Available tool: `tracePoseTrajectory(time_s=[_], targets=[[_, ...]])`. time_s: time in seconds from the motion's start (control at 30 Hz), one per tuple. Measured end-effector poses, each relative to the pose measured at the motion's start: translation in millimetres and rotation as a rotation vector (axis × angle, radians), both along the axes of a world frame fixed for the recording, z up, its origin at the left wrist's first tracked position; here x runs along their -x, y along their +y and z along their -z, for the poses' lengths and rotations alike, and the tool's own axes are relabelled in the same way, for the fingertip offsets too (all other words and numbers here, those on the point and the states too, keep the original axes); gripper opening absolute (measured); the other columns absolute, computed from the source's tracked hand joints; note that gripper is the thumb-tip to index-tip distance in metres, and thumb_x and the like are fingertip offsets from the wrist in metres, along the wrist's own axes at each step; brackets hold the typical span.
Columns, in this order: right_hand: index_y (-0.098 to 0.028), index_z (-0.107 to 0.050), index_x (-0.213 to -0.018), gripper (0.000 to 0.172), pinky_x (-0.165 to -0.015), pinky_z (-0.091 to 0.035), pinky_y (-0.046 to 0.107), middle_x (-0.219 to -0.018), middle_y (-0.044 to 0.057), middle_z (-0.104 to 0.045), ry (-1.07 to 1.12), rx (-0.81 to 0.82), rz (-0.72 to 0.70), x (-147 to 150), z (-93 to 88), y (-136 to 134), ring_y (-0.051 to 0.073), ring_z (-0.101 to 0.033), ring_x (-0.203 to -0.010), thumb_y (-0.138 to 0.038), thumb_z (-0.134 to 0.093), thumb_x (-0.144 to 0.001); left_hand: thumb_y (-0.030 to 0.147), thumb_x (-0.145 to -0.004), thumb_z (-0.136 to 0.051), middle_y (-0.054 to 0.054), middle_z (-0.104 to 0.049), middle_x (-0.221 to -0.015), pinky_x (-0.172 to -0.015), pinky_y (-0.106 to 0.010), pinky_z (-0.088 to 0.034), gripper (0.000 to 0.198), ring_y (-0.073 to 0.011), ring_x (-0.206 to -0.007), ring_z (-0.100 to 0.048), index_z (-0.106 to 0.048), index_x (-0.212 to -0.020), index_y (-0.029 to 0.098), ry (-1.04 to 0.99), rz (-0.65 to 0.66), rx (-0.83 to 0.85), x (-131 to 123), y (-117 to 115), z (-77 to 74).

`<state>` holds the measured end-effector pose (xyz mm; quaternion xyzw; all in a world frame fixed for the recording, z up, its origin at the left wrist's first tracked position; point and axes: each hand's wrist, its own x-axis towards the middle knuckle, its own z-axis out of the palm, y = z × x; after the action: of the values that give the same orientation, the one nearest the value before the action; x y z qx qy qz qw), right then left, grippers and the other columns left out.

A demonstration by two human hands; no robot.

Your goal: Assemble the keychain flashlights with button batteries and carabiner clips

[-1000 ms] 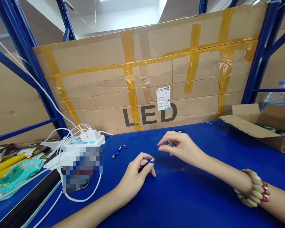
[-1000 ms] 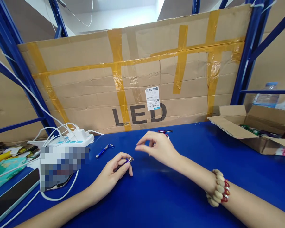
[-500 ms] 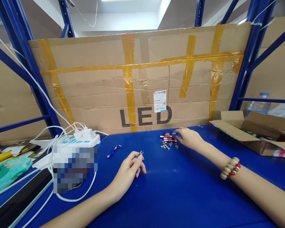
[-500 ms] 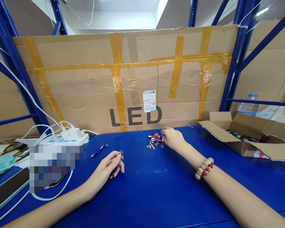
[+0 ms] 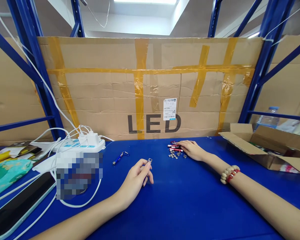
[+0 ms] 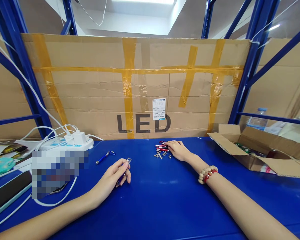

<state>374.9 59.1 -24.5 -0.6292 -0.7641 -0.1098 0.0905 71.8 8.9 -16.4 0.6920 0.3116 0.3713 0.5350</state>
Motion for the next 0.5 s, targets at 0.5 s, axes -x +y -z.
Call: tracePoseTrajectory(time_s=[0.5], targets=[[-0.022, -0.062, -0.114, 0.036, -0.087, -0.040, 0.041, -0.109, 0.010, -0.065, -0.007, -0.060, 0.061, 1.1, -6.5, -1.2, 0.026, -0.055, -0.106, -0.017, -0.040, -0.086, 0.059, -0.078, -0.046, 0.004, -0.054, -0.051, -0.043, -0.023, -0.022, 0.040, -0.0092, -0.041, -0.035, -0.045, -0.078, 0.019, -0.005, -0.060, 0.002, -2.2, -0.2, -5.9]])
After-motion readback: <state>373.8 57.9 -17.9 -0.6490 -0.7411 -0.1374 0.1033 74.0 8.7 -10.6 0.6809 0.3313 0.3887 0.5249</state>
